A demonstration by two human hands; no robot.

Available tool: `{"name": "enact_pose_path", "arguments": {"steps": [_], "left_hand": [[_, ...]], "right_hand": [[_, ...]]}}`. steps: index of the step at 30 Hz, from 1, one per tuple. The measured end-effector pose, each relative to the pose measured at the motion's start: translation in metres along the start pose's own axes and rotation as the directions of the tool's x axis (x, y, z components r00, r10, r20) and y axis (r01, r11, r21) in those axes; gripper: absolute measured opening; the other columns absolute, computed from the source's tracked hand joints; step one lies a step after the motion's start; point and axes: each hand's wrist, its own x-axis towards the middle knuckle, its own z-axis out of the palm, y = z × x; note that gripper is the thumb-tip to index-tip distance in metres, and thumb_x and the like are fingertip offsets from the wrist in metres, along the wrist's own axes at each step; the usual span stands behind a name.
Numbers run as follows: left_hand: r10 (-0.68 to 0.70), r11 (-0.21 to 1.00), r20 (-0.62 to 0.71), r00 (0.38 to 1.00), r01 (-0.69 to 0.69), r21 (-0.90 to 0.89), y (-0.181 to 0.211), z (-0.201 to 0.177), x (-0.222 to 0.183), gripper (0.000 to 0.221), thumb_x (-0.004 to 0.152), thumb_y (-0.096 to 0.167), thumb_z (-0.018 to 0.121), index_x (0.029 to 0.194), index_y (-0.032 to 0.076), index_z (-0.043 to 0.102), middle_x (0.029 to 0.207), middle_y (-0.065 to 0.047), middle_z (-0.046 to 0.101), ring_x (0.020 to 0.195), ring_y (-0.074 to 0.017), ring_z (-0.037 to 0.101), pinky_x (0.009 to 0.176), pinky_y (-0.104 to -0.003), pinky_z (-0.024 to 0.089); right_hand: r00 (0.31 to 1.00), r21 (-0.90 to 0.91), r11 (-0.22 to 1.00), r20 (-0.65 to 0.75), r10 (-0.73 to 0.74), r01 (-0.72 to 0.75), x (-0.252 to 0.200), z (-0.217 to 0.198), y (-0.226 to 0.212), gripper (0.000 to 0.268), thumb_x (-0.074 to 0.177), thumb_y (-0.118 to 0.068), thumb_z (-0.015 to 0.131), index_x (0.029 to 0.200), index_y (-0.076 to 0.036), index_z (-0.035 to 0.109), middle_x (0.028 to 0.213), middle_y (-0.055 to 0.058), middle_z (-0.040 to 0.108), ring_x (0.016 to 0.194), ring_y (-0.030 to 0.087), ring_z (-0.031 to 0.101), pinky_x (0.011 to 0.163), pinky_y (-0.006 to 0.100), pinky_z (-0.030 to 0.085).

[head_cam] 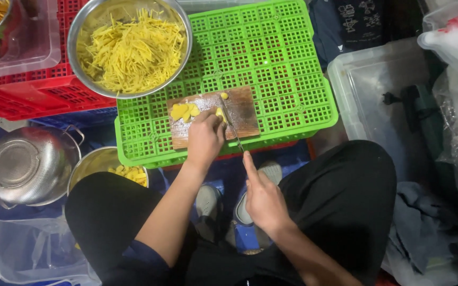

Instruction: Julienning potatoes into thin strips using a knife on a small wooden cutting board.

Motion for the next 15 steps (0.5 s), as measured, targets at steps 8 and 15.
{"name": "enact_pose_path", "arguments": {"steps": [8, 15], "left_hand": [[0.004, 1.000, -0.023, 1.000, -0.005, -0.015, -0.005, 0.004, 0.000, 0.010, 0.085, 0.009, 0.079, 0.095, 0.005, 0.080, 0.113, -0.014, 0.074, 0.097, -0.0346, 0.074, 0.087, -0.038, 0.061], [0.017, 1.000, -0.025, 1.000, -0.018, -0.015, -0.011, 0.008, -0.001, 0.012, 0.085, 0.010, 0.079, 0.095, 0.003, 0.080, 0.111, -0.016, 0.073, 0.096, -0.0372, 0.074, 0.085, -0.041, 0.061]], "right_hand": [[1.000, 0.021, 1.000, -0.031, -0.004, 0.004, -0.006, -0.006, -0.009, 0.069, 0.099, -0.007, 0.046, 0.164, -0.019, 0.025, 0.101, 0.025, 0.067, 0.091, 0.047, 0.072, 0.071, 0.054, 0.063], [0.999, 0.003, 1.000, -0.031, -0.013, 0.013, -0.005, -0.003, -0.011, 0.069, 0.099, -0.008, 0.047, 0.164, -0.019, 0.025, 0.099, 0.026, 0.067, 0.089, 0.048, 0.072, 0.069, 0.055, 0.062]]}}
